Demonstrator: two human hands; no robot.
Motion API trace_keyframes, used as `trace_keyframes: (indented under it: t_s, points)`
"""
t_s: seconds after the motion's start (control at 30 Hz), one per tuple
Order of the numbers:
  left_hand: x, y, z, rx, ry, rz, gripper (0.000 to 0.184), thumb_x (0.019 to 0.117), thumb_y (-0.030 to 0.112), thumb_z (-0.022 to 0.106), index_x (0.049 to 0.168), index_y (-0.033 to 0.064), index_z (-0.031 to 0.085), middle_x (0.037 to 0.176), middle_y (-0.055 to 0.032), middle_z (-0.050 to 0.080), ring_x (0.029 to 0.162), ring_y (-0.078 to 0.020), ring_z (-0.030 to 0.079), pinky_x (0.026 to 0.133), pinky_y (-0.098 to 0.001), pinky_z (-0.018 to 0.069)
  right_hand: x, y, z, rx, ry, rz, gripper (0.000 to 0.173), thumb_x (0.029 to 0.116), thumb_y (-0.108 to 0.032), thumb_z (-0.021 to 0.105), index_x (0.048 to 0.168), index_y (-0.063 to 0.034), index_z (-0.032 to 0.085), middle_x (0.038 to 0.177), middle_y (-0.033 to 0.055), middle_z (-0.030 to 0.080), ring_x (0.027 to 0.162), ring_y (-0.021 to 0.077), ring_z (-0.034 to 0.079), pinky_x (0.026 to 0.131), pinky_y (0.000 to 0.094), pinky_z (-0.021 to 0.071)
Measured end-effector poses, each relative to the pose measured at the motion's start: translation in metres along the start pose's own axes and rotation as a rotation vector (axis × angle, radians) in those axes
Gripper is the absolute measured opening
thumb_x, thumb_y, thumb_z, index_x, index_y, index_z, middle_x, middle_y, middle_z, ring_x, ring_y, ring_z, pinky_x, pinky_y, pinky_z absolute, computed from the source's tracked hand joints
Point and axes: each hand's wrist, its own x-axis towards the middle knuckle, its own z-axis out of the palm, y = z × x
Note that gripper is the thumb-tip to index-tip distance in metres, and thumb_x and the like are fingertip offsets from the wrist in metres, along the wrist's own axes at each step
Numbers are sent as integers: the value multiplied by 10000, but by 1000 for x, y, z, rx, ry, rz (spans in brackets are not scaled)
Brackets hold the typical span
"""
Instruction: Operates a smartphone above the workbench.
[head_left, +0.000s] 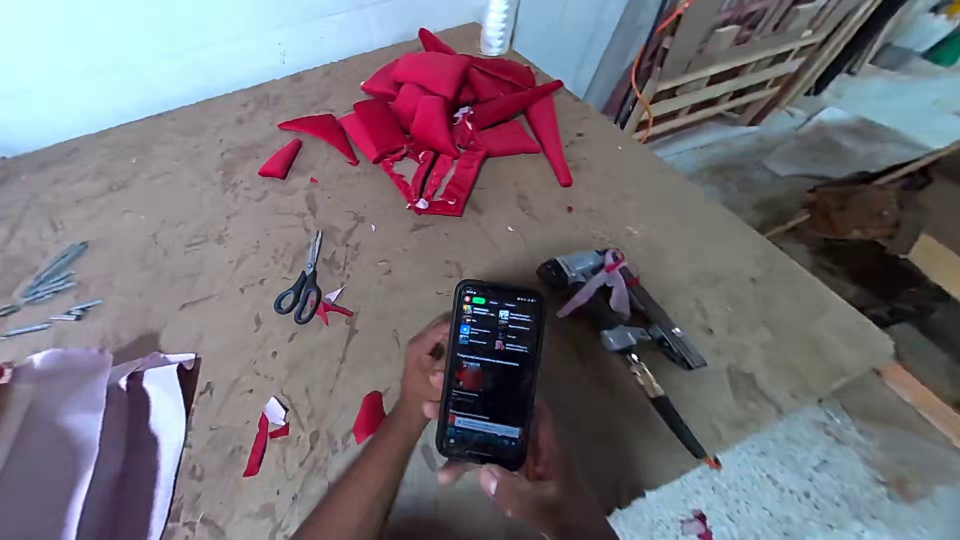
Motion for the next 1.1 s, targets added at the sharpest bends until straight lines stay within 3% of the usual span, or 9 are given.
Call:
trace_keyframes:
  t_s: [0.03,0.13,0.37,0.57,0.67,0.73,0.8,0.93,1.1]
  points:
    - [8,14,-10,-42,71,-80,415,909,541,691,1027,149,761,927,46,745,818,-19,686,745,-238,592,12,7,-1,-38,14,17,721,889,-4,720,1493,-195,374,1393,168,599,1097,420,693,823,568,644]
    - [26,17,-48,-224,145,-93,235,1034,267,585,1081,92,733,784,-21,682,667,-61,642,659,-246,584,53,32,-5,-92,3,67,666,877,9,727,1453,-130,423,1346,195,625,1058,421,708,795,567,651]
    - [58,-2,-102,-332,271,-30,348,1038,370,555,1095,76,734,867,-64,682,719,-90,648,674,-253,577,122,81,-15,-133,-26,146,634,910,-19,712,1446,-81,380,1301,235,640,993,429,721,740,537,660]
    - [81,-12,-114,-370,343,-48,431,1043,436,510,1113,70,728,831,-48,684,627,-46,621,552,-190,536,163,99,-32,-174,-48,182,608,931,-56,696,1441,-88,369,1280,174,663,997,365,734,760,509,663]
    - [89,-13,-122,-363,335,-32,510,1058,454,442,1353,87,637,1049,-114,704,748,-119,671,609,-249,571,179,111,-43,-171,-85,184,668,901,-8,701,1460,-72,341,1296,177,653,1038,373,722,805,528,655]
    - [94,-12,-126,-305,288,0,573,1057,484,424,1528,162,471,1183,-135,682,862,-177,686,685,-307,589,186,115,-53,-173,-120,209,680,891,10,703,1465,-78,351,1321,187,640,1070,388,708,847,547,642]
    - [94,-10,-130,-268,274,36,619,1044,452,478,1598,219,334,1233,-138,668,956,-222,693,762,-371,607,187,119,-60,-210,-168,217,688,888,-20,726,1470,-107,370,1311,168,644,1055,371,714,852,533,643]
    - [95,-4,-133,-174,282,104,643,997,318,622,1573,184,371,1210,-113,633,1015,-208,663,847,-385,596,185,116,-68,-371,-210,257,674,890,-217,774,1446,-71,422,1251,145,663,985,316,728,801,487,658]
    - [91,-6,-126,-42,402,193,443,929,217,728,1326,111,565,1132,-110,641,915,-188,683,771,-337,618,182,111,-69,-493,-230,317,623,907,-278,736,1417,-44,464,1198,113,683,905,263,736,696,442,667]
